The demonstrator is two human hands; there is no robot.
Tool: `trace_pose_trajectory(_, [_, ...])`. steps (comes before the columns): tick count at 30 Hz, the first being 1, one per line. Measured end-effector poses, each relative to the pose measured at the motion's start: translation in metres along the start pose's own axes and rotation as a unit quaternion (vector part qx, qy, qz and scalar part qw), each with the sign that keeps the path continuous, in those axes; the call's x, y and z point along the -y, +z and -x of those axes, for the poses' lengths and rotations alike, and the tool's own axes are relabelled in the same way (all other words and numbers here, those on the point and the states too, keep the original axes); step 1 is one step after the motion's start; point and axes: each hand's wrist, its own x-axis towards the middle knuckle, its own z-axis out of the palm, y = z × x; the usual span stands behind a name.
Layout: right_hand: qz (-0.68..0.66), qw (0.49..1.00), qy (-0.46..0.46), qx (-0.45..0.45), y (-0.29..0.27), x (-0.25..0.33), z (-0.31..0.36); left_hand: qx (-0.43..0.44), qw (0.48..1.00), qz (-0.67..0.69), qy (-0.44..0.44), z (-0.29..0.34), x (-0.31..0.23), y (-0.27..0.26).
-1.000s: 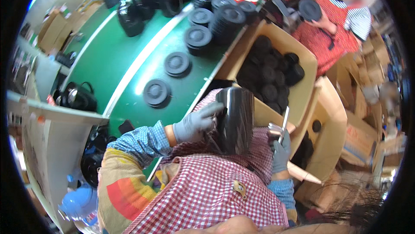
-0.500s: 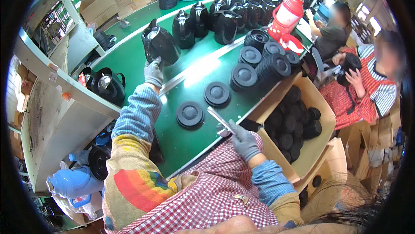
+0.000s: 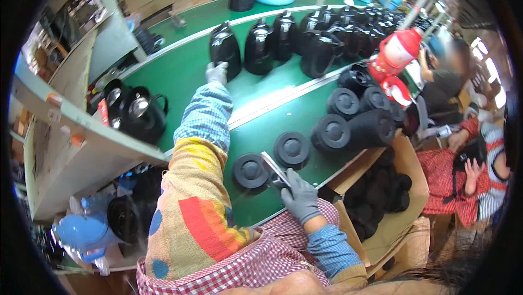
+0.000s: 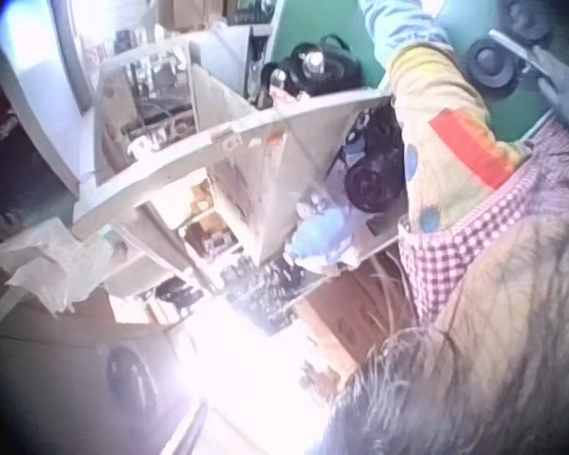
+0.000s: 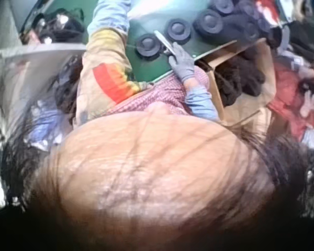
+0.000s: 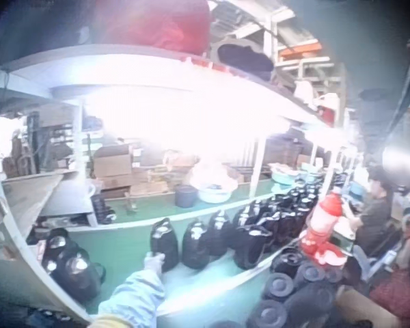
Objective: The person picks up black plastic containers from a cardboard box, places a small circular insert inside each one, and uses a metal tool to press the insert into place. The person then places the finished containers onto a green conveyor belt.
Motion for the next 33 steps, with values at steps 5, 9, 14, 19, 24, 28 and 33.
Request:
trace_pose_trajectory(5, [-0.127, 0.982, -0.073, -0.116, -0.018, -0.021, 0.039, -0.064, 0.923, -0.33, 0.188, 0.049, -0.037, -0.056])
trace_pose_trajectory(9, [-0.29, 0.944, 0.117, -0.109, -0.034, -0.061, 0.108, -0.196, 0.693, -0.61, 0.331, 0.112, -0.086, -0.148])
trace_pose_trajectory(14, [-0.409, 0.888, 0.138, -0.159, -0.06, -0.077, 0.157, -0.312, 0.617, -0.641, 0.333, 0.153, -0.096, -0.222])
trace_pose_trajectory(19, [-0.397, 0.889, 0.149, -0.173, -0.063, -0.077, 0.199, -0.296, 0.728, -0.58, 0.214, 0.158, -0.104, -0.238])
trace_pose_trajectory(24, [-0.402, 0.875, 0.164, -0.214, -0.068, -0.071, 0.254, -0.134, 0.781, -0.47, 0.389, 0.218, -0.134, -0.183])
trace_pose_trajectory(28, [-0.424, 0.839, 0.208, -0.27, -0.076, -0.064, 0.298, 0.117, 0.76, -0.357, 0.531, 0.31, -0.148, -0.138])
trace_pose_trajectory(33, [-0.278, 0.891, 0.184, -0.307, -0.11, -0.028, 0.33, 0.461, 0.682, -0.189, 0.536, 0.437, -0.166, -0.06])
